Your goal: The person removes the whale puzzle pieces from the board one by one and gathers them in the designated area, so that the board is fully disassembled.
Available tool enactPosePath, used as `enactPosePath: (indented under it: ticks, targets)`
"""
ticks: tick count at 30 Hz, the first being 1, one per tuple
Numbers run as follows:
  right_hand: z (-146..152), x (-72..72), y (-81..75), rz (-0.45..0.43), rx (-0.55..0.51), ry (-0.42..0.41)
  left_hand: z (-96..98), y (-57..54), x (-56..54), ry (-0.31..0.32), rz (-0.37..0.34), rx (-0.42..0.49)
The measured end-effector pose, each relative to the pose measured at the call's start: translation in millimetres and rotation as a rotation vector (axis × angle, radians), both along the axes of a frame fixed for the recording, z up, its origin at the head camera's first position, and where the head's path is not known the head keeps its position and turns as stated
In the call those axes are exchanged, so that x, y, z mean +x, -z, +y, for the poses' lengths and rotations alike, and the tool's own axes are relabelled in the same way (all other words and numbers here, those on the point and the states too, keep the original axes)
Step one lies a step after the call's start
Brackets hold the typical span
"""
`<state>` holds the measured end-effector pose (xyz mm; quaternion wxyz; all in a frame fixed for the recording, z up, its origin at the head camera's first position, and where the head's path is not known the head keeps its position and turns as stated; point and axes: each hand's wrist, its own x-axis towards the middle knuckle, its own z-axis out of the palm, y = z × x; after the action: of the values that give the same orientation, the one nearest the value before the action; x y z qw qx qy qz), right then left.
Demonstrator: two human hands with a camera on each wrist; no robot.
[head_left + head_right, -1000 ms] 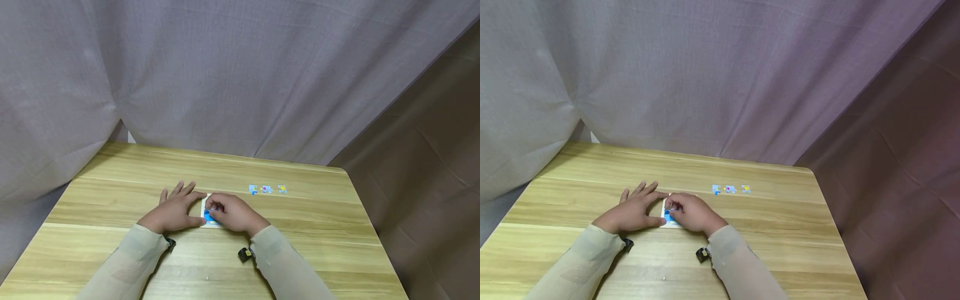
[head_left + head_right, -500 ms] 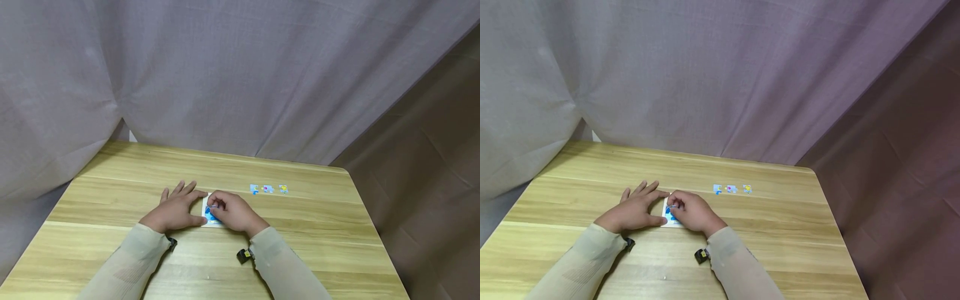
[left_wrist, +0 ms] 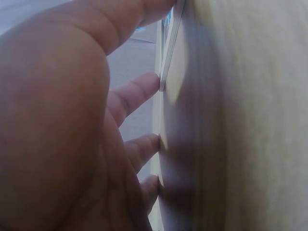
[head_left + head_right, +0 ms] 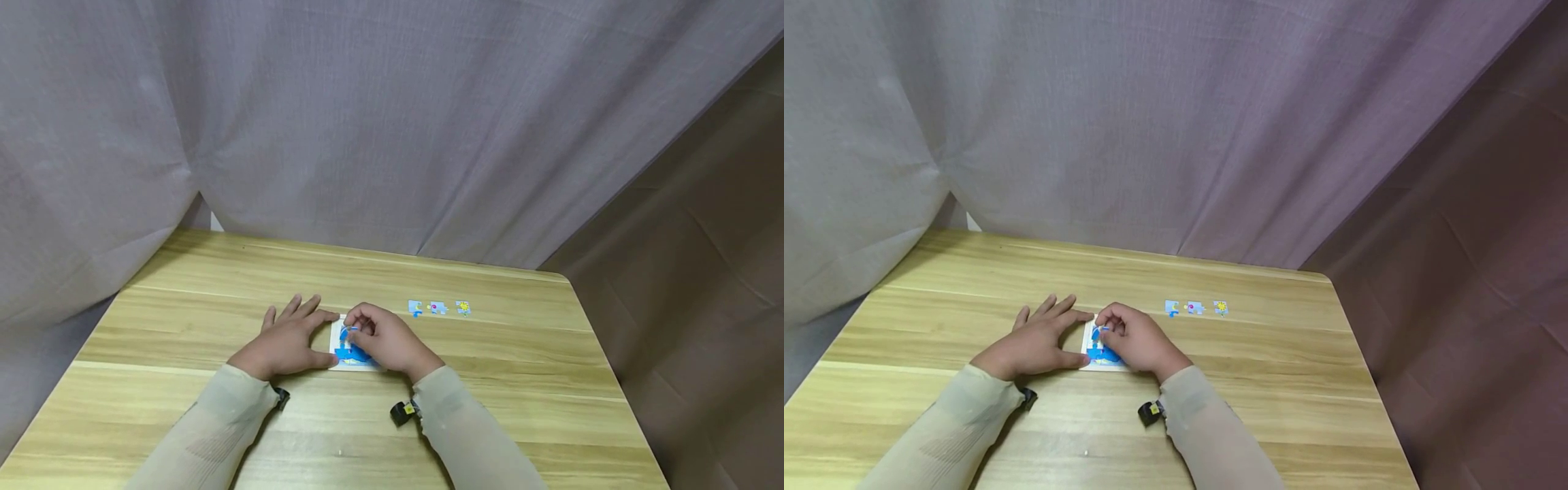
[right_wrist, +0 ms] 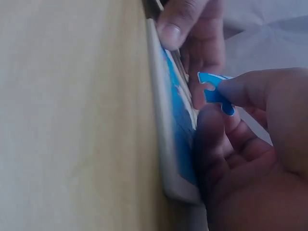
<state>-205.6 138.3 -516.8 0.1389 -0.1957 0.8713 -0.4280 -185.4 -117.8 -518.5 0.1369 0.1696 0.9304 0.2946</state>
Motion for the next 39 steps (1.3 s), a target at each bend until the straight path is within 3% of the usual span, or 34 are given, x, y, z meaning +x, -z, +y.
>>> enactPosePath:
  ticks: [5, 14, 24, 39]
  targets:
    - [10.4, 0.5, -5.0, -0.021, -0.041, 0.016, 0.7, 0.3, -0.4, -0.001, 0.008, -0.007]
    - [36.6, 4.0, -19.3, 0.05, -0.055, 0.082, 0.7, 2.5, 0.3, -0.002, 0.005, 0.003]
    - [72.9, 4.0, -29.0, -0.028, -0.094, 0.192, -0.5, 3.7, 0.9, 0.011, -0.003, 0.015]
    - [107.0, -3.2, -19.1, -0.148, -0.139, 0.271, -1.6, 1.0, 1.5, 0.009, -0.006, 0.032]
